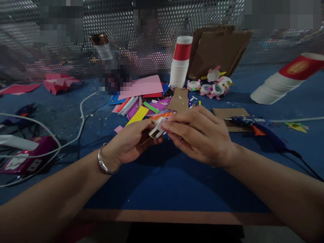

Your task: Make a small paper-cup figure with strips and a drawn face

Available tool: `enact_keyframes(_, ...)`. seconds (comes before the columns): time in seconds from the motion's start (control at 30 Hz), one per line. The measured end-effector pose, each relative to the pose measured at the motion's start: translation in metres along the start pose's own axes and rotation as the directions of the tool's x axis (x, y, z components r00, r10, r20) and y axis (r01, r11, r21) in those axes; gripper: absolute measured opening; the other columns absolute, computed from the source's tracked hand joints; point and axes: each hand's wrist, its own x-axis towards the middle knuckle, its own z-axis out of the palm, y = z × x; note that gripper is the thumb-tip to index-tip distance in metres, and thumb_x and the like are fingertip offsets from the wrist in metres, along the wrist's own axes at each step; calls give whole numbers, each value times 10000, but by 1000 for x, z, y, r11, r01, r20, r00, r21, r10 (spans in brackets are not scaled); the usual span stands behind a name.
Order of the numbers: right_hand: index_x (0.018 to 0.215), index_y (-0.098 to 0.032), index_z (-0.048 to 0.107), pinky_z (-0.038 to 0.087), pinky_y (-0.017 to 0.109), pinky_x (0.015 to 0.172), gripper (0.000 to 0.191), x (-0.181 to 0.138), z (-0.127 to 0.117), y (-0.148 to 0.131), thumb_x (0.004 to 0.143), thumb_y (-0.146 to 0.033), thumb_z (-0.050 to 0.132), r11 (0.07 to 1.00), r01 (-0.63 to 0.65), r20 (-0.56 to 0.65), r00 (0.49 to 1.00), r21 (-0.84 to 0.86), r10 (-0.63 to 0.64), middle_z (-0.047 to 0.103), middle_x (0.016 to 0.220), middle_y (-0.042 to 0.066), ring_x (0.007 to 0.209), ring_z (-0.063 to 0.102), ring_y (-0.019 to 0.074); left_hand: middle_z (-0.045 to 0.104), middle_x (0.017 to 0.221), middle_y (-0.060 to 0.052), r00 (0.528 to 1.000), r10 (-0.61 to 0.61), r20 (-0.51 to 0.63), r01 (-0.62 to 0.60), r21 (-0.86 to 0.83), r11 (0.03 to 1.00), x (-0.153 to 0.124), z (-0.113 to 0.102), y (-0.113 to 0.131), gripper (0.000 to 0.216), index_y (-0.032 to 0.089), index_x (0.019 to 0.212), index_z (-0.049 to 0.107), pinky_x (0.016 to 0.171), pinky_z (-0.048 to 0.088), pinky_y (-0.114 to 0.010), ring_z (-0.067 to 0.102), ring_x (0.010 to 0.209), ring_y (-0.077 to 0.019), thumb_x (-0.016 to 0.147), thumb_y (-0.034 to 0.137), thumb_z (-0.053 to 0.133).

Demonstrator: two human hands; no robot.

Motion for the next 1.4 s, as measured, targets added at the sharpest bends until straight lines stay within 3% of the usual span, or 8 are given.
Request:
enact_keyframes(0.27, 1238, -166, 706, 646, 418, 847, 258, 2, -2, -1, 984, -120, 691, 1000, -22, -1, 1000, 13, 22, 817, 1128, 134, 995, 770, 250, 695, 764, -43, 1000, 18, -2, -19, -24, 1000, 0, 3, 1, 281, 127, 787, 769, 606, 594, -192, 653, 635, -111, 992, 114, 578)
enact_keyframes(0.4, 1188, -156, 724, 632, 427, 874, 203, 3, -2, 0, 985, -160, 713, 985, -151, -66, 985, 86, 157, 815, 1080, 129, 981, 771, 253, 710, 812, -48, 987, 162, -21, -161, 3, 987, 1, 5, 1, 242, 120, 820, 750, 656, 626, -231, 669, 692, -128, 943, 65, 548)
enact_keyframes(0.53, 1138, -202, 742, 634, 415, 843, 145, 1, 0, 1, 1005, -191, 685, 927, -331, -55, 937, 177, 345, 803, 1050, 95, 984, 760, 251, 707, 863, -14, 921, 390, 13, -390, 67, 918, 4, 0, -1, 155, 166, 949, 748, 673, 628, -249, 653, 712, -127, 881, 83, 636)
enact_keyframes(0.63, 1123, -190, 748, 629, 380, 805, 134, 0, 1, 1, 1008, -198, 681, 858, -450, -13, 884, 250, 467, 793, 1024, 86, 945, 754, 228, 704, 917, 3, 875, 483, 45, -484, 145, 863, 4, -3, -3, 206, 218, 1036, 729, 653, 600, -245, 626, 700, -121, 889, 90, 659)
enact_keyframes(0.77, 1144, -194, 737, 617, 323, 770, 141, 1, -1, 0, 1024, -254, 694, 781, -553, 59, 825, 288, 562, 791, 1017, 63, 918, 750, 189, 716, 1113, -12, 809, 579, 105, -587, 196, 785, 3, -5, -7, 175, 267, 1088, 726, 707, 585, -249, 681, 871, -151, 964, 148, 690)
enact_keyframes(0.9, 1190, -179, 722, 605, 276, 705, 261, 2, -1, 2, 1010, -367, 741, 690, -604, 143, 784, 399, 604, 793, 1052, 64, 889, 746, 167, 705, 1148, -24, 799, 586, 139, -602, 187, 776, 4, -6, -9, 130, 270, 1099, 703, 790, 605, -278, 684, 956, -178, 989, 201, 705)
enact_keyframes(1.13, 1198, -164, 726, 584, 267, 725, 312, 1, 0, 4, 1003, -406, 760, 661, -578, 160, 797, 478, 582, 789, 1054, 49, 895, 736, 152, 692, 1093, -22, 809, 574, 126, -587, 172, 791, 3, -5, -8, 128, 249, 1089, 683, 781, 608, -270, 672, 904, -161, 981, 186, 711)
enact_keyframes(1.4, 1049, -168, 785, 520, 225, 567, 312, 4, 1, 2, 971, -471, 788, 502, -658, 261, 716, 561, 647, 804, 932, 37, 747, 713, 135, 701, 1131, -18, 810, 570, 141, -587, 227, 777, 1, -5, -9, 130, 274, 1082, 690, 775, 583, -263, 679, 932, -172, 974, 230, 748)
